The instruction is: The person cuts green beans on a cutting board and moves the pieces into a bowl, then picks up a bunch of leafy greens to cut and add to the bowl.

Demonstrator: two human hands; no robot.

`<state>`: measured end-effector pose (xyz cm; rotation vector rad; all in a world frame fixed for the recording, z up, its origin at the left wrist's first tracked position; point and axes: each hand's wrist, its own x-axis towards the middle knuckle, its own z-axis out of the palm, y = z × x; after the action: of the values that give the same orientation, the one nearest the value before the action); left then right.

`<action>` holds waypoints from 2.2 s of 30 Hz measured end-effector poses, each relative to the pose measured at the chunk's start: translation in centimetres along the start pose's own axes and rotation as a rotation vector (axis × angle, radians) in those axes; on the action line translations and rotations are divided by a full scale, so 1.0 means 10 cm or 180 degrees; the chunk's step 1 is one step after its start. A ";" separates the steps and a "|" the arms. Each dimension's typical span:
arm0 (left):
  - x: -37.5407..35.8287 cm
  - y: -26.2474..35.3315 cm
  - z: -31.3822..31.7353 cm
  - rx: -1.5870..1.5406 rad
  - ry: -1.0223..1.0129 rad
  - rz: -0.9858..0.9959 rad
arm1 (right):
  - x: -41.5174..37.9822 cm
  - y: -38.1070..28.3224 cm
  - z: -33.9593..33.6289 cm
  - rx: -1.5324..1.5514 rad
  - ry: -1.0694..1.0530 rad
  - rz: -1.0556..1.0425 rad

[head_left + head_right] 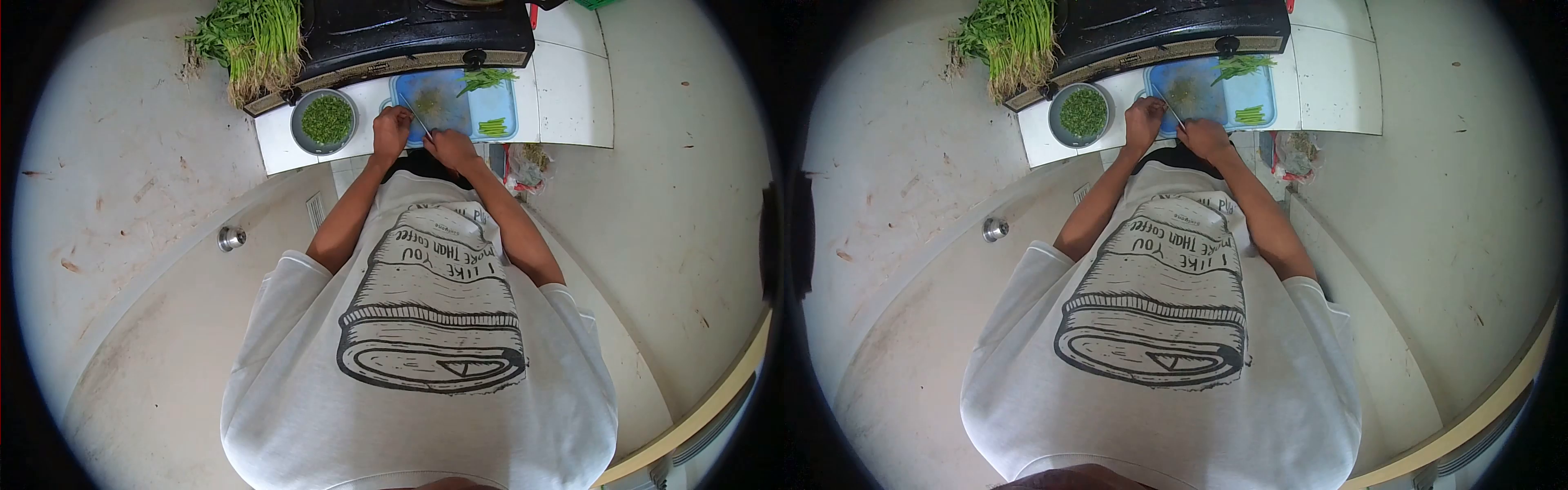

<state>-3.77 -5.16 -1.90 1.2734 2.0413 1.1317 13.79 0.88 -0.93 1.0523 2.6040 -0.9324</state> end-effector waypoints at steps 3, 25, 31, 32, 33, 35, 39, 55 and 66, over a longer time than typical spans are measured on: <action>-0.01 -0.02 0.01 -0.0036 0.0021 -0.0070 | -0.15 0.04 -0.01 -0.0008 -0.0033 0.0076; 0.01 -0.06 -0.01 0.0008 -0.0124 -0.0055 | 0.15 -0.02 -0.04 -0.0103 0.0078 -0.0078; -0.01 0.02 -0.02 -0.0012 0.0021 0.0028 | -0.06 0.01 -0.06 -0.0113 0.0022 -0.0089; 0.00 0.02 -0.02 -0.0010 0.0028 0.0022 | -0.10 0.02 -0.06 -0.0062 -0.0010 -0.0083; 0.00 0.01 -0.01 -0.0051 0.0012 -0.0007 | -0.12 0.03 -0.05 -0.0011 -0.0039 -0.0075; 0.00 0.00 0.00 -0.0094 -0.0009 -0.0031 | -0.10 0.05 -0.02 -0.0046 -0.0032 -0.0087; -0.01 -0.02 0.01 -0.0067 0.0000 0.0002 | 0.03 0.04 -0.02 -0.0157 -0.0067 -0.0115; 0.00 -0.05 0.01 -0.0019 0.0017 -0.0059 | -0.11 0.03 0.01 -0.0154 -0.0052 0.0073; -0.03 0.03 -0.01 0.0032 0.0036 -0.0103 | -0.17 0.08 -0.05 -0.0077 0.0022 0.0003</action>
<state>-3.60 -5.40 -1.61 1.2371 2.0709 1.1180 15.60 0.66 -0.25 1.0523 2.6134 -0.8966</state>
